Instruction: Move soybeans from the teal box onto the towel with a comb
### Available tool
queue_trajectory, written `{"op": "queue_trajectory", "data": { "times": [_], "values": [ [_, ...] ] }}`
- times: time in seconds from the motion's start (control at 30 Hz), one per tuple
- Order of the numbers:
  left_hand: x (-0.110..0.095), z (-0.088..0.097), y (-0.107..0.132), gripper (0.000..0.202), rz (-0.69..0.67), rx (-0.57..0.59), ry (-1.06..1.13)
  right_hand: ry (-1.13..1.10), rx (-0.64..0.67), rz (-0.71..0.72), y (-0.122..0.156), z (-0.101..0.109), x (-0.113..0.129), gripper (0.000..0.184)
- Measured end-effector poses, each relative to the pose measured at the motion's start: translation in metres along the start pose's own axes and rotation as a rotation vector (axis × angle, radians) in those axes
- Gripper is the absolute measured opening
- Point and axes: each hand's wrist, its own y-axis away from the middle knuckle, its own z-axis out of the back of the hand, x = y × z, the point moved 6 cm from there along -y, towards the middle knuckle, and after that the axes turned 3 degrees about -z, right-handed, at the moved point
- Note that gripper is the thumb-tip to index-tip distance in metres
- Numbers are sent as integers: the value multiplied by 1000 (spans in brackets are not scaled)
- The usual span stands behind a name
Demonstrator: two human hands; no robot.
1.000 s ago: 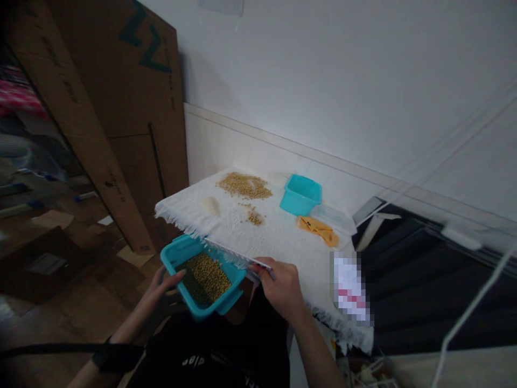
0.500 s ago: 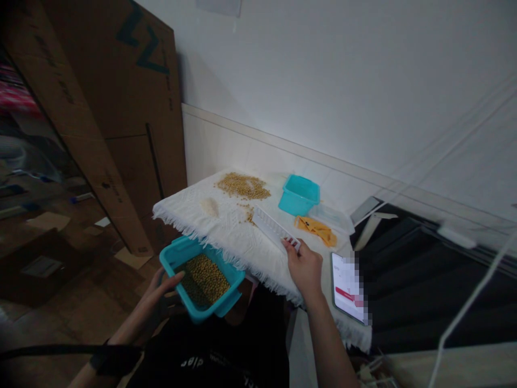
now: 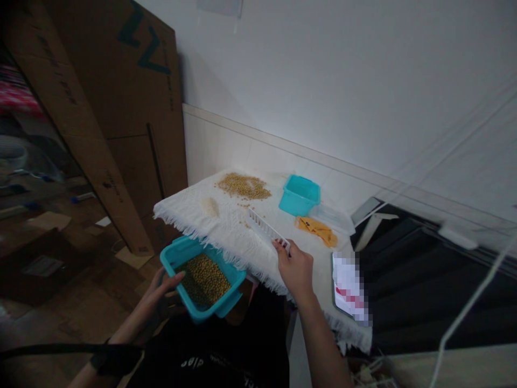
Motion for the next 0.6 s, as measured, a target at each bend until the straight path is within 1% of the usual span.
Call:
{"op": "queue_trajectory", "data": {
  "times": [0.2, 0.4, 0.6],
  "values": [
    [2, 1, -3, 102, -12, 22, -2, 11, -26, 16, 3, 1, 4, 51],
    [5, 2, -6, 103, -14, 19, 6, 42, -58, 7, -7, 0, 7, 51],
    [3, 1, -4, 101, -22, 21, -4, 22, 0, 32, -14, -10, 10, 47]
  ]
}}
